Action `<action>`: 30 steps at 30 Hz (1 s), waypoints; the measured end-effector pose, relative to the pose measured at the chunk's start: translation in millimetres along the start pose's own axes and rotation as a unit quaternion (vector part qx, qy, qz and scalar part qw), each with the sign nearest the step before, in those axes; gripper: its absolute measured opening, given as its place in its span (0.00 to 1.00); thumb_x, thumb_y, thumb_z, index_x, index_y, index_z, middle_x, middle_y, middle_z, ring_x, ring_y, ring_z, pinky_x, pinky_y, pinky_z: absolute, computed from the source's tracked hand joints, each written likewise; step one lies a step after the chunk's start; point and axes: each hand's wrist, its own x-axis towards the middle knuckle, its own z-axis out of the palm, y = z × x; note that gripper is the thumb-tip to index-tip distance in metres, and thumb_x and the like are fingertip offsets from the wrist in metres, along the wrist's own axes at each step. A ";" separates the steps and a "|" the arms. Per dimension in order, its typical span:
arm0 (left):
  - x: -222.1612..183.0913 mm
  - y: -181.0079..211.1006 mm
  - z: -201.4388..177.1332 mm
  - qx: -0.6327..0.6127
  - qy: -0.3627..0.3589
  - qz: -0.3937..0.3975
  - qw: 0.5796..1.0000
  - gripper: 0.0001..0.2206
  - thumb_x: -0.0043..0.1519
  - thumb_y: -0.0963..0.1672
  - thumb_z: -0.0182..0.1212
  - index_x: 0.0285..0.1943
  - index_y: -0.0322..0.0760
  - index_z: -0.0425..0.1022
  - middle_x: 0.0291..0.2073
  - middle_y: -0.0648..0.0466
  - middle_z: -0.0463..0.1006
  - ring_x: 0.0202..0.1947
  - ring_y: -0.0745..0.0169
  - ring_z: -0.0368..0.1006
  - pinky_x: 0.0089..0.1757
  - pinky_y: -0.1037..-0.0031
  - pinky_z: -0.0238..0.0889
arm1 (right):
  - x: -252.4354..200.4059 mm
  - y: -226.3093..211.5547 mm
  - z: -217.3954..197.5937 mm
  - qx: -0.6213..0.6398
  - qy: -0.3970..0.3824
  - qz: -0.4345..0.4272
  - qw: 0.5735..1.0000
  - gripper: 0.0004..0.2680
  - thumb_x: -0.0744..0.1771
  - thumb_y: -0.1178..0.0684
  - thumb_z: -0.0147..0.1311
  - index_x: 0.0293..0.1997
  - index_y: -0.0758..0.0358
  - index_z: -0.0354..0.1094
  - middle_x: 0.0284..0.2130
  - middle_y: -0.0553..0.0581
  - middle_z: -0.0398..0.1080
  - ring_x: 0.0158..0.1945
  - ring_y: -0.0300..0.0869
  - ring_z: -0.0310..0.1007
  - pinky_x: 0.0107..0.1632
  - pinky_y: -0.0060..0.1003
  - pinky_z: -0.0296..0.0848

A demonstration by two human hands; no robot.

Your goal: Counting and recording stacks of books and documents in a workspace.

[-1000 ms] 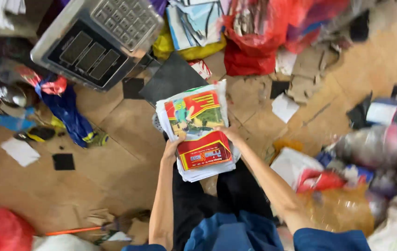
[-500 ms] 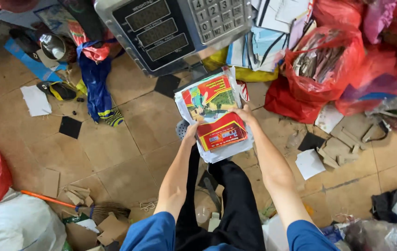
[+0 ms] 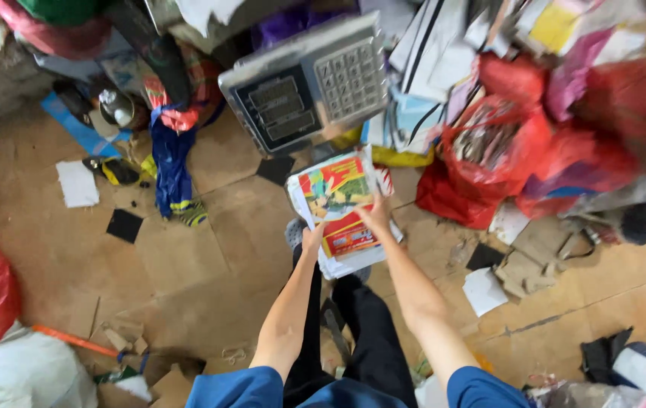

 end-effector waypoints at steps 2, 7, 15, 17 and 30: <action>-23.3 27.3 3.0 0.075 0.042 0.000 0.996 0.33 0.49 0.53 0.72 0.56 0.21 0.75 0.48 0.39 0.82 0.49 0.50 0.78 0.50 0.67 0.68 | -3.4 -5.0 4.8 -0.090 0.027 -0.101 0.990 0.31 0.56 0.43 0.72 0.62 0.65 0.64 0.52 0.72 0.70 0.56 0.63 0.69 0.59 0.52 0.66; -56.6 67.5 6.9 0.159 0.087 0.031 0.983 0.40 0.48 0.54 0.74 0.64 0.21 0.67 0.55 0.35 0.77 0.56 0.44 0.75 0.55 0.64 0.67 | -27.1 -63.4 -28.1 -0.052 0.017 -0.146 0.988 0.31 0.57 0.45 0.71 0.63 0.65 0.64 0.51 0.69 0.74 0.56 0.61 0.70 0.61 0.51 0.66; -142.1 115.9 -30.4 0.174 0.009 0.181 0.968 0.29 0.56 0.52 0.60 0.58 0.22 0.79 0.47 0.32 0.86 0.50 0.44 0.85 0.51 0.60 0.74 | -69.0 -95.1 -84.7 0.026 -0.051 -0.114 0.992 0.27 0.59 0.49 0.64 0.65 0.64 0.64 0.50 0.65 0.76 0.54 0.55 0.76 0.58 0.45 0.73; -166.4 113.9 -56.1 0.307 0.098 0.254 0.912 0.33 0.49 0.50 0.74 0.56 0.17 0.71 0.55 0.25 0.72 0.58 0.28 0.68 0.54 0.53 0.64 | -73.6 -72.1 -83.1 0.062 -0.045 -0.070 0.995 0.27 0.58 0.51 0.63 0.64 0.66 0.62 0.52 0.67 0.72 0.55 0.54 0.74 0.57 0.43 0.71; -301.6 53.7 -181.2 0.202 0.182 -0.079 0.959 0.29 0.51 0.55 0.66 0.45 0.21 0.80 0.43 0.30 0.81 0.50 0.38 0.78 0.50 0.57 0.68 | -112.2 16.4 -114.9 -0.104 -0.134 0.120 0.978 0.25 0.60 0.44 0.63 0.64 0.55 0.65 0.54 0.66 0.73 0.58 0.56 0.72 0.60 0.46 0.69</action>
